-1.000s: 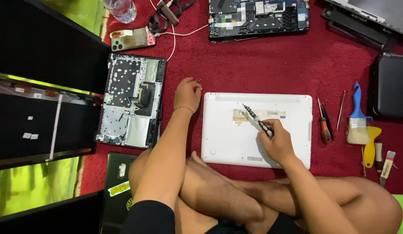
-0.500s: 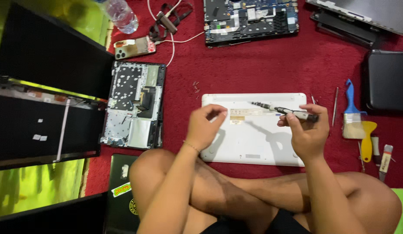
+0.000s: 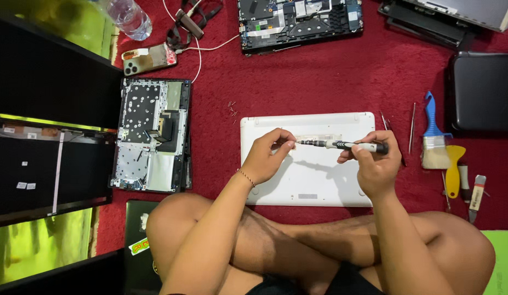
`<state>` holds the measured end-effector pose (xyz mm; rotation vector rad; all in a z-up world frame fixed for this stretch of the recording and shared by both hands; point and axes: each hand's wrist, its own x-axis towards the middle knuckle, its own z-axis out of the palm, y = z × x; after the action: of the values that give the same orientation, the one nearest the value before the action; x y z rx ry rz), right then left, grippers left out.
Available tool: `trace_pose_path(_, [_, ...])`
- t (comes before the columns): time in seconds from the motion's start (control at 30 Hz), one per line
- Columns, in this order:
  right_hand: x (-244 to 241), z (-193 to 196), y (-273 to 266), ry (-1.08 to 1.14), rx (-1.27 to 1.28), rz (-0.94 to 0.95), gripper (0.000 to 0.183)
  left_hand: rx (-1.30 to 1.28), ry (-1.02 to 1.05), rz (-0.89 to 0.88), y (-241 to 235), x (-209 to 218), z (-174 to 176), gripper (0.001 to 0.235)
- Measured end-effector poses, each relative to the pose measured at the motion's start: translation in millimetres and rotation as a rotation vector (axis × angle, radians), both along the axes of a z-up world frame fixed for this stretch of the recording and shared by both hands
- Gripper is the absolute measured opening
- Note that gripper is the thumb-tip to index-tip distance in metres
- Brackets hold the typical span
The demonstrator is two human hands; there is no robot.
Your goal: The person sits on the floor and uses a screwdriver to remove screws from the bottom of a white laptop. They then open the laptop, use a yellow plastic pry tool to separate the keyboard area, and flip the laptop over to continue unscrewing the back panel.
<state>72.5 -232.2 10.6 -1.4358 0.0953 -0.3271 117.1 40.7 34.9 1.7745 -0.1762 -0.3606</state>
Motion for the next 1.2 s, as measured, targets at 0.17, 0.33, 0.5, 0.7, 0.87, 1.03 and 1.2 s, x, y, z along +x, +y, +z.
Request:
trace_pose_path(0.17, [0.5, 3.3, 1.5, 0.0, -0.02, 0.007, 0.021, -0.011, -0.007, 0.0, -0.4, 1.5, -0.7, 0.011])
trace_pose_path(0.33, [-0.7, 5.1, -1.9, -0.016, -0.047, 0.003, 0.02, 0.008, -0.053, -0.022, 1.7, 1.5, 2.5, 0.01])
trace_pose_path(0.5, [2.2, 8.1, -1.2, -0.037, -0.093, 0.058, 0.02, 0.052, -0.116, -0.038, 7.3, 3.4, 5.9, 0.009])
trace_pose_path(0.7, [0.8, 43.8, -2.3, 0.234, -0.235, 0.076, 0.021, 0.081, -0.109, -0.065, 10.6, 8.3, 8.2, 0.012])
trace_pose_path(0.87, [4.9, 28.2, 3.6, 0.266, -0.278, 0.075, 0.015, 0.168, -0.11, -0.077, 15.5, 11.1, 9.7, 0.028])
trace_pose_path(1.03, [36.9, 44.6, 30.6, 0.195, -0.378, 0.094, 0.019, 0.276, -0.066, 0.279, 64.6, 46.6, -21.4, 0.035])
trace_pose_path(1.2, [90.7, 41.4, 89.6, 0.098, -0.811, 0.167, 0.025, 0.521, 0.162, 0.435, 109.0, 67.6, -71.9, 0.026])
